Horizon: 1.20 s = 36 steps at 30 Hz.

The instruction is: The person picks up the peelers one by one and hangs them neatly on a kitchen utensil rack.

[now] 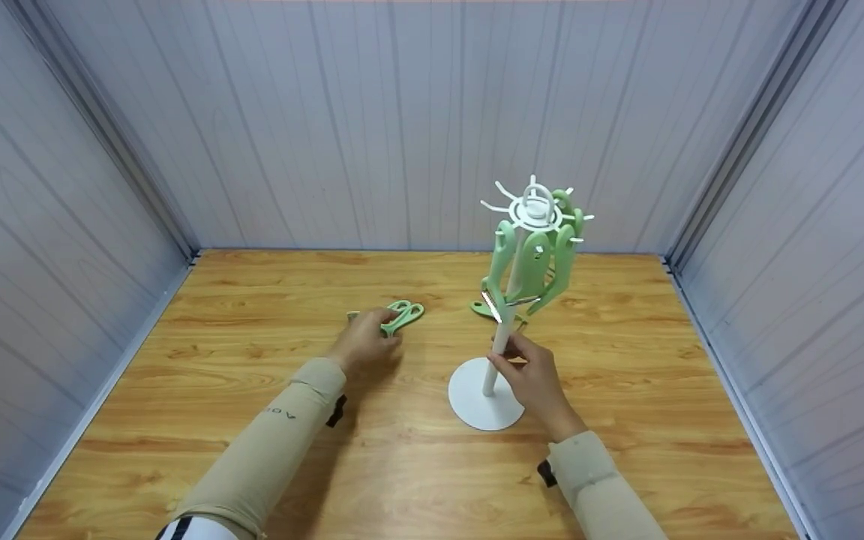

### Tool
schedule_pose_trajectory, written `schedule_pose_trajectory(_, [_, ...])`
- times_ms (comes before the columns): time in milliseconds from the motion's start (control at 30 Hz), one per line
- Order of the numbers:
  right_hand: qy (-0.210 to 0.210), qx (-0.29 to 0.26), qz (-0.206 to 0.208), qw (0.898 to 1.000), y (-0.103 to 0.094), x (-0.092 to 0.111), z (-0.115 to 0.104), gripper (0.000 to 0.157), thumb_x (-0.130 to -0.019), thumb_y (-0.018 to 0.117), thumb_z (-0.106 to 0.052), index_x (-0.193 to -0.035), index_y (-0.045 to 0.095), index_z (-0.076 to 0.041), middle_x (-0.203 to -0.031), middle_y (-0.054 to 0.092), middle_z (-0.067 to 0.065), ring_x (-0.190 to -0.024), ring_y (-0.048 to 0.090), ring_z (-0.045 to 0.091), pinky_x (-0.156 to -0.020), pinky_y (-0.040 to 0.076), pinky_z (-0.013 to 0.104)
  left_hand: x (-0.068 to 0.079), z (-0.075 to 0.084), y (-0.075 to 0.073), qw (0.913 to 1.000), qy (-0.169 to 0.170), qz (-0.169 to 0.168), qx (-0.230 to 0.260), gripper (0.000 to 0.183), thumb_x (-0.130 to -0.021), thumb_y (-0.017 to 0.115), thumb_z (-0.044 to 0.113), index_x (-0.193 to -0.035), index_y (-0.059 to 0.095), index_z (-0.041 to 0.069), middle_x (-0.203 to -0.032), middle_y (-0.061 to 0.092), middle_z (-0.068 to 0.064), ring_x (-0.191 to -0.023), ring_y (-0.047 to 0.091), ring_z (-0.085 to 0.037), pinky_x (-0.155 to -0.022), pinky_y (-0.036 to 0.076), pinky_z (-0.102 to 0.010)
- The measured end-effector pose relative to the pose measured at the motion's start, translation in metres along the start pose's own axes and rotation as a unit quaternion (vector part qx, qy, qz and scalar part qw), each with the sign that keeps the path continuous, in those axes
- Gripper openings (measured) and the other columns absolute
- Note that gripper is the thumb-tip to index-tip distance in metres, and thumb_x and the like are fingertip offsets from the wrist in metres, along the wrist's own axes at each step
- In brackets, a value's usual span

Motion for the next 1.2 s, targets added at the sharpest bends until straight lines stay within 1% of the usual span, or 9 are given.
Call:
schedule_pose_trajectory(133, [0.002, -0.003, 0.003, 1.0, -0.001, 0.001, 0.0, 0.021, -0.097, 0.074, 0.01, -0.118, 0.075, 0.005, -0.1, 0.079, 0.012, -0.085, 0.07, 0.003, -0.072, 0.062, 0.016, -0.003, -0.005, 0.004, 0.9996, -0.013, 0.002, -0.026, 0.052, -0.101, 0.075, 0.009, -0.151, 0.063, 0.002, -0.152, 0.066, -0.015, -0.135, 0.067, -0.032, -0.117, 0.053, -0.052])
schedule_pose_trajectory(267, [0.003, -0.007, 0.005, 1.0, -0.001, 0.001, 0.0, 0.02, -0.097, 0.075, 0.009, -0.117, 0.075, 0.005, -0.099, 0.078, 0.015, -0.085, 0.07, 0.003, -0.071, 0.061, 0.016, -0.004, -0.011, 0.006, 0.9985, -0.027, 0.001, -0.048, 0.051, -0.1, 0.074, 0.006, -0.15, 0.064, 0.003, -0.15, 0.068, -0.015, -0.136, 0.067, -0.031, -0.121, 0.048, -0.058])
schedule_pose_trajectory(333, [0.001, -0.008, 0.005, 1.0, -0.001, 0.001, -0.001, 0.02, -0.097, 0.075, 0.008, -0.117, 0.075, 0.005, -0.1, 0.078, 0.016, -0.085, 0.071, 0.003, -0.071, 0.061, 0.016, -0.005, -0.012, 0.007, 0.9982, -0.028, -0.002, -0.053, 0.049, -0.101, 0.072, 0.005, -0.15, 0.064, 0.003, -0.149, 0.068, -0.015, -0.128, 0.069, -0.028, -0.12, 0.049, -0.058])
schedule_pose_trajectory(467, [-0.003, -0.008, 0.005, 1.0, -0.001, 0.0, -0.001, 0.019, -0.097, 0.075, 0.009, -0.116, 0.074, 0.005, -0.099, 0.078, 0.017, -0.086, 0.071, 0.003, -0.072, 0.062, 0.016, -0.005, -0.011, 0.008, 0.9968, -0.012, -0.002, -0.08, 0.025, -0.105, 0.066, 0.005, -0.128, 0.074, 0.0, -0.115, 0.077, -0.014, -0.091, 0.064, -0.022, -0.098, 0.061, -0.051])
schedule_pose_trajectory(567, [-0.004, -0.008, 0.005, 1.0, 0.0, -0.001, -0.001, 0.019, -0.097, 0.075, 0.009, -0.116, 0.075, 0.005, -0.1, 0.078, 0.018, -0.085, 0.07, 0.003, -0.071, 0.061, 0.015, -0.006, -0.009, 0.008, 0.9949, 0.001, 0.002, -0.101, 0.011, -0.107, 0.062, 0.005, -0.107, 0.073, 0.001, -0.084, 0.064, -0.009, -0.074, 0.053, -0.022, -0.087, 0.059, -0.054])
schedule_pose_trajectory(700, [0.0, -0.005, 0.004, 1.0, 0.0, 0.0, 0.0, 0.02, -0.097, 0.075, 0.009, -0.117, 0.075, 0.006, -0.101, 0.078, 0.021, -0.085, 0.069, 0.002, -0.072, 0.061, 0.015, -0.006, -0.011, 0.01, 0.9944, -0.009, -0.007, -0.105, 0.008, -0.106, 0.063, 0.003, -0.101, 0.069, 0.004, -0.083, 0.058, -0.003, -0.078, 0.054, -0.02, -0.093, 0.06, -0.053])
schedule_pose_trajectory(867, [0.004, -0.001, 0.003, 1.0, 0.0, 0.0, 0.001, 0.02, -0.097, 0.075, 0.009, -0.117, 0.074, 0.005, -0.103, 0.078, 0.023, -0.086, 0.069, 0.002, -0.073, 0.061, 0.015, -0.004, -0.015, 0.014, 0.9932, -0.026, -0.03, -0.109, 0.006, -0.099, 0.069, 0.001, -0.1, 0.069, 0.007, -0.089, 0.063, -0.005, -0.082, 0.054, -0.022, -0.075, 0.051, -0.042])
schedule_pose_trajectory(1067, [0.0, -0.005, 0.004, 1.0, 0.0, 0.0, -0.001, 0.02, -0.097, 0.075, 0.009, -0.117, 0.075, 0.004, -0.101, 0.077, 0.021, -0.084, 0.069, 0.002, -0.072, 0.061, 0.015, -0.001, -0.013, 0.015, 0.9903, -0.01, -0.039, -0.133, 0.009, -0.098, 0.07, 0.0, -0.101, 0.077, 0.005, -0.091, 0.071, -0.006, -0.081, 0.054, -0.018, -0.074, 0.05, -0.037])
schedule_pose_trajectory(1200, [0.0, -0.002, 0.005, 1.0, -0.001, 0.0, -0.001, 0.02, -0.097, 0.076, 0.008, -0.116, 0.076, 0.003, -0.1, 0.077, 0.019, -0.084, 0.069, 0.002, -0.071, 0.061, 0.015, 0.0, -0.015, 0.014, 0.9907, -0.006, -0.047, -0.127, 0.018, -0.098, 0.066, -0.005, -0.086, 0.072, 0.006, -0.078, 0.06, -0.001, -0.073, 0.048, -0.016, -0.068, 0.043, -0.033])
Point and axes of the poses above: each hand's wrist, its own x-axis away from the middle knuckle, its own y-axis out of the palm, z = x × y, the point moved 10 cm from there along -x, towards the middle knuckle
